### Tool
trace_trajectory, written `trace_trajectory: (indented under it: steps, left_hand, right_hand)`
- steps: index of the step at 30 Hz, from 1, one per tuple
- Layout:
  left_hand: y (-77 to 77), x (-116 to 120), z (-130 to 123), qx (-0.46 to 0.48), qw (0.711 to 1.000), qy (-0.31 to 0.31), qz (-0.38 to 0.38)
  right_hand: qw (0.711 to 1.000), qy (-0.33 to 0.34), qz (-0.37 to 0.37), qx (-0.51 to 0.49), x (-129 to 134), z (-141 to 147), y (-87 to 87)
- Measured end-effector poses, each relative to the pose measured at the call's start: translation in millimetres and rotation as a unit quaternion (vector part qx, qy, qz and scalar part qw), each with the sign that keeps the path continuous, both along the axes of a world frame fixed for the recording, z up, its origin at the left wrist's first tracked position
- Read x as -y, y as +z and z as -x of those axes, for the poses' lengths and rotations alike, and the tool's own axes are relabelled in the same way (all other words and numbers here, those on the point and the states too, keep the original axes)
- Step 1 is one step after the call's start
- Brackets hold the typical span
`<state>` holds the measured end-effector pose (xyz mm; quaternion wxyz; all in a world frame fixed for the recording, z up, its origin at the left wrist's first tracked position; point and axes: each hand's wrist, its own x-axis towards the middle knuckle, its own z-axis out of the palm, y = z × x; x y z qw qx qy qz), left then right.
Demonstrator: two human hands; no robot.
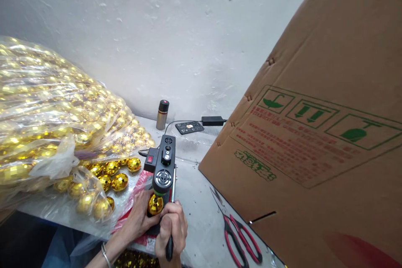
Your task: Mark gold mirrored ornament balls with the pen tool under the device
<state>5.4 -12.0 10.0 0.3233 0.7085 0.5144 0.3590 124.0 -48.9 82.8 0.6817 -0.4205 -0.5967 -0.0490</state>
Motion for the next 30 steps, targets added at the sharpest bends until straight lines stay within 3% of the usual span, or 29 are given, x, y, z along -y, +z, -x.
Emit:
trace_trajectory:
  steps: [18, 27, 30]
  left_hand:
    - [-1.3, -6, 2, -0.032, 0.999, 0.017, -0.032]
    - [-7.8, -7, 3, -0.03, 0.999, 0.007, -0.044]
    - [-8.1, -8, 1, -0.03, 0.998, 0.018, -0.052]
  right_hand:
    - [0.999, 0.016, 0.0, 0.03, -3, -1, 9.3]
    - [0.997, -0.006, -0.027, 0.066, -6, 1, -11.4]
    - [0.997, 0.013, -0.025, 0.065, -3, 2, -0.4]
